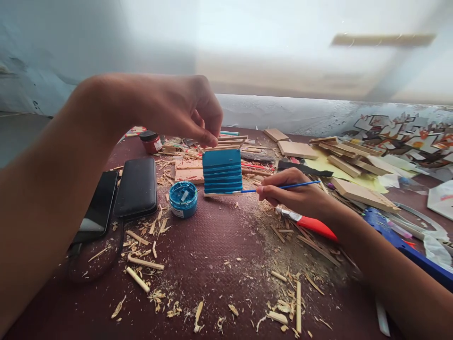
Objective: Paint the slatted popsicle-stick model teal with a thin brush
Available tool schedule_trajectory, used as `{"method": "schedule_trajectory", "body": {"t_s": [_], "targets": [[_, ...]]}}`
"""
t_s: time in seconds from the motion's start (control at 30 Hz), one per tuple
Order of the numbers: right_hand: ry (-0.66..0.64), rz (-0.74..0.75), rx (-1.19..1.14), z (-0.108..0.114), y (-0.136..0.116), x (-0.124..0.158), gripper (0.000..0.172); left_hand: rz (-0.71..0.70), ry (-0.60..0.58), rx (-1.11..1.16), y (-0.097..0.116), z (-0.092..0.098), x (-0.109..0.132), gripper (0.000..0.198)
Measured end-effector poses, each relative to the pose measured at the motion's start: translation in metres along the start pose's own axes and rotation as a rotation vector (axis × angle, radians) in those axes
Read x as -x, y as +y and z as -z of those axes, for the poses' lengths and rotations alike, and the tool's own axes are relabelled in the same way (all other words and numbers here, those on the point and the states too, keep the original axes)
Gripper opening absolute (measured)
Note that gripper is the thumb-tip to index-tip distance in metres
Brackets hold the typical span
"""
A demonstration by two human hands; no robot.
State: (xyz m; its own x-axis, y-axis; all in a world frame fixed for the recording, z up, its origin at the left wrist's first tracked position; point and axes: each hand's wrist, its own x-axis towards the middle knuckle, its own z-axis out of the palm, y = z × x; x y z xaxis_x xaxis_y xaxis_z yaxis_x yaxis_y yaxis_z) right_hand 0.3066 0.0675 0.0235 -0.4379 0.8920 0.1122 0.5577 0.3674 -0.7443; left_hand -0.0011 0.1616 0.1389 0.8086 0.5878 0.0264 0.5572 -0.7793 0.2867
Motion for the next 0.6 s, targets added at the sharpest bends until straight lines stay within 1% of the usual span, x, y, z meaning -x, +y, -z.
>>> {"method": "schedule_trajectory", "body": {"t_s": [0.07, 0.2, 0.27, 0.33, 0.37, 0.5, 0.53, 0.6], "targets": [[-0.009, -0.016, -0.015, 0.001, 0.001, 0.001, 0.041, 0.007, 0.006, 0.003, -0.001, 0.000, -0.001, 0.029], [0.021, -0.059, -0.006, 0.005, 0.007, 0.003, 0.038, -0.005, 0.007, 0.016, -0.004, 0.000, -0.003, 0.028], [0.026, -0.056, 0.012, 0.007, 0.010, 0.004, 0.038, -0.015, 0.014, 0.032, -0.004, -0.001, -0.004, 0.028], [0.051, -0.032, -0.024, 0.009, 0.010, 0.005, 0.038, -0.028, 0.022, 0.051, -0.004, -0.001, -0.005, 0.028], [0.080, -0.019, -0.059, 0.009, 0.010, 0.005, 0.039, -0.035, 0.027, 0.058, -0.003, -0.001, -0.005, 0.029], [0.194, 0.018, -0.167, 0.006, 0.003, 0.006, 0.054, -0.049, 0.033, 0.045, 0.001, -0.002, -0.004, 0.028], [0.199, 0.019, -0.175, 0.005, 0.001, 0.006, 0.054, -0.049, 0.033, 0.036, 0.003, -0.002, -0.004, 0.027], [0.183, 0.013, -0.187, 0.004, -0.003, 0.006, 0.046, -0.046, 0.032, 0.019, 0.005, -0.002, -0.003, 0.026]]}}
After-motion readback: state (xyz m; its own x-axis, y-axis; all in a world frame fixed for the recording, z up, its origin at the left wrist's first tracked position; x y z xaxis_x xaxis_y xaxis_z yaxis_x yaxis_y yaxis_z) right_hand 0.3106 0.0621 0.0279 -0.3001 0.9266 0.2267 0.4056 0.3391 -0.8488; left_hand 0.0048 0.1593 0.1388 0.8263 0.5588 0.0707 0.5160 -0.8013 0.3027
